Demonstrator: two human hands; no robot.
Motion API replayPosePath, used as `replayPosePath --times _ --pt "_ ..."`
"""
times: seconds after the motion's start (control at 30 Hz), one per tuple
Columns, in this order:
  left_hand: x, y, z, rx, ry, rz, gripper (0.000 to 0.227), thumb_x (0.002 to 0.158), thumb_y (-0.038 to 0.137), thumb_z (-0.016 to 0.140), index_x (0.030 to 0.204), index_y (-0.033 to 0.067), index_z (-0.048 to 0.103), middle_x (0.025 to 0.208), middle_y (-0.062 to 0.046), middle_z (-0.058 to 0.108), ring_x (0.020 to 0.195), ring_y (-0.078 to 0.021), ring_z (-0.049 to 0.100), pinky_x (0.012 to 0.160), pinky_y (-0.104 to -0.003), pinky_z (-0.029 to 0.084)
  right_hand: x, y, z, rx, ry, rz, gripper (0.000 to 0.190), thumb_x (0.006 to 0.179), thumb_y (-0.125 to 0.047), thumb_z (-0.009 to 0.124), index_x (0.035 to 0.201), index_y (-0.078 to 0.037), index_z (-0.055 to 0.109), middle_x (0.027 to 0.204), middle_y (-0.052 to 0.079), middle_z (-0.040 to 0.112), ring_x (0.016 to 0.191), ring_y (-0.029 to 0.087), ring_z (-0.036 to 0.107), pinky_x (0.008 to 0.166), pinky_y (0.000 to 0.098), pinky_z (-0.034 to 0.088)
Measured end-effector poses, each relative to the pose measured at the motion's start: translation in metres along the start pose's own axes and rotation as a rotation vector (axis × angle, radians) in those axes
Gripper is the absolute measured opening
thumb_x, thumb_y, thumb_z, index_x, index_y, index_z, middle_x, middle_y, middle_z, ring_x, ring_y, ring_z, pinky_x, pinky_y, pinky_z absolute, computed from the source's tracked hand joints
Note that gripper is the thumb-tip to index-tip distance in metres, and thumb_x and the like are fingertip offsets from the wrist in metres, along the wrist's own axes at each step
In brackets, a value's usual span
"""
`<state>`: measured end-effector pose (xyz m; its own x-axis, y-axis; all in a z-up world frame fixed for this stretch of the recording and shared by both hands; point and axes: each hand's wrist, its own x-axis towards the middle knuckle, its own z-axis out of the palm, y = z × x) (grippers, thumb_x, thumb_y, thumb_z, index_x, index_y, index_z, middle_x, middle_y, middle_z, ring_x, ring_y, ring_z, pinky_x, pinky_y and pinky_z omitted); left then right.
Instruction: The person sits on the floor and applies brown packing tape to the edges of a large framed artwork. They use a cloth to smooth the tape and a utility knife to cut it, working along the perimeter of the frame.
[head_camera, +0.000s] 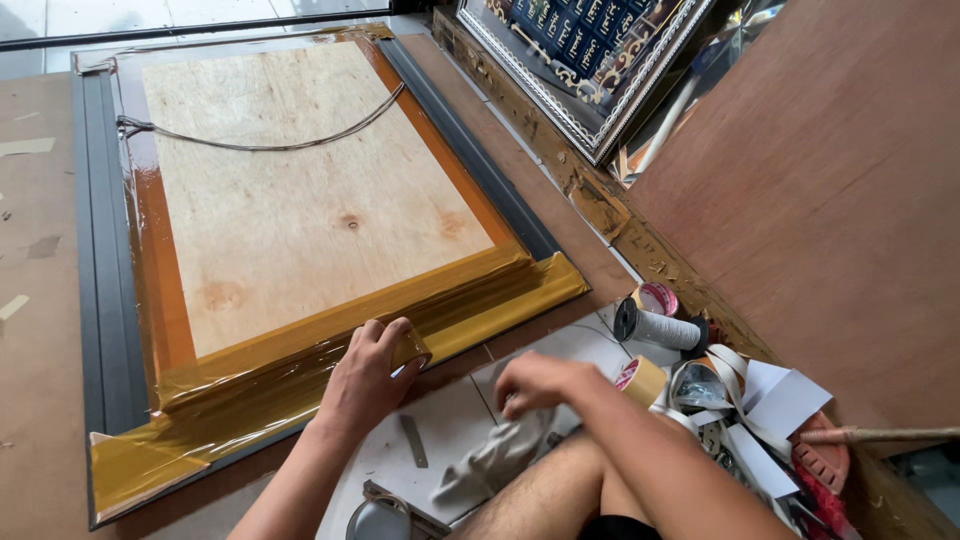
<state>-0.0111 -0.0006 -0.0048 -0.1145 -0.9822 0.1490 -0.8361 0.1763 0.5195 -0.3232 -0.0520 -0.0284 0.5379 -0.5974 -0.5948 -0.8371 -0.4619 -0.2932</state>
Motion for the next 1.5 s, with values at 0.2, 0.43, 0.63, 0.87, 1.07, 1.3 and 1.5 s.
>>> replayPosePath --times 0.2,0.43,0.63,0.87,1.07,1.3,1.5 --pt "0.007 0.0 0.014 0.098 -0.016 0.004 0.06 0.092 0.049 0.083 0.143 0.0318 0.056 0.113 -0.001 0.055 0.119 -0.0257 0.063 0.084 -0.049 0.068 -0.053 0.034 -0.046 0.293 0.206 0.464 0.067 0.107 -0.069 0.062 0.073 -0.015 0.079 0.091 0.014 0.084 0.111 0.041 0.079 0.1 0.0546 0.056" --pt "0.011 0.004 0.016 0.18 -0.005 0.052 0.061 0.093 0.045 0.081 0.146 0.0278 0.056 0.113 -0.003 0.054 0.116 -0.0266 0.063 0.083 -0.046 0.068 -0.038 0.065 -0.038 0.913 0.474 0.304 0.042 0.078 -0.034 0.099 0.076 -0.013 0.063 0.076 -0.001 0.067 0.081 0.019 0.068 0.073 0.0307 0.051" --pt "0.019 0.002 0.02 0.18 -0.005 0.058 0.059 0.094 0.044 0.08 0.145 0.0258 0.057 0.113 -0.004 0.054 0.116 -0.0285 0.063 0.083 -0.047 0.068 -0.021 0.119 -0.03 1.158 0.649 0.494 0.027 0.092 -0.041 0.083 0.093 -0.015 0.077 0.09 0.01 0.075 0.087 0.026 0.073 0.071 0.0393 0.059" --pt "0.02 0.003 0.026 0.213 0.039 0.092 0.059 0.092 0.042 0.083 0.142 0.0223 0.06 0.108 -0.005 0.055 0.11 -0.0298 0.064 0.082 -0.046 0.066 0.01 0.204 0.008 0.475 0.533 0.783 0.068 0.096 -0.045 0.069 0.153 -0.009 0.067 0.144 0.029 0.067 0.138 0.049 0.066 0.108 0.0664 0.057" --pt "0.022 0.006 0.022 0.239 0.044 0.096 0.057 0.091 0.042 0.082 0.14 0.0221 0.061 0.107 -0.006 0.056 0.109 -0.0294 0.064 0.082 -0.045 0.066 0.011 0.16 -0.005 0.211 0.755 0.739 0.06 0.099 -0.024 0.072 0.157 -0.013 0.062 0.137 0.025 0.063 0.131 0.048 0.069 0.104 0.056 0.063" --pt "0.022 0.005 0.022 0.229 0.045 0.082 0.057 0.091 0.041 0.082 0.141 0.0212 0.062 0.108 -0.006 0.058 0.109 -0.0289 0.064 0.082 -0.044 0.066 0.03 0.135 -0.018 0.283 1.067 0.613 0.038 0.105 -0.003 0.064 0.143 -0.007 0.066 0.147 0.022 0.063 0.128 0.05 0.07 0.105 0.0564 0.064" --pt "0.022 0.003 0.024 0.234 0.036 0.091 0.059 0.091 0.043 0.082 0.142 0.0215 0.061 0.108 -0.006 0.057 0.11 -0.0301 0.064 0.082 -0.045 0.066 0.029 -0.026 -0.012 0.462 0.917 0.519 0.027 0.116 -0.028 0.053 0.121 -0.006 0.068 0.119 0.024 0.075 0.12 0.046 0.075 0.102 0.0551 0.062"
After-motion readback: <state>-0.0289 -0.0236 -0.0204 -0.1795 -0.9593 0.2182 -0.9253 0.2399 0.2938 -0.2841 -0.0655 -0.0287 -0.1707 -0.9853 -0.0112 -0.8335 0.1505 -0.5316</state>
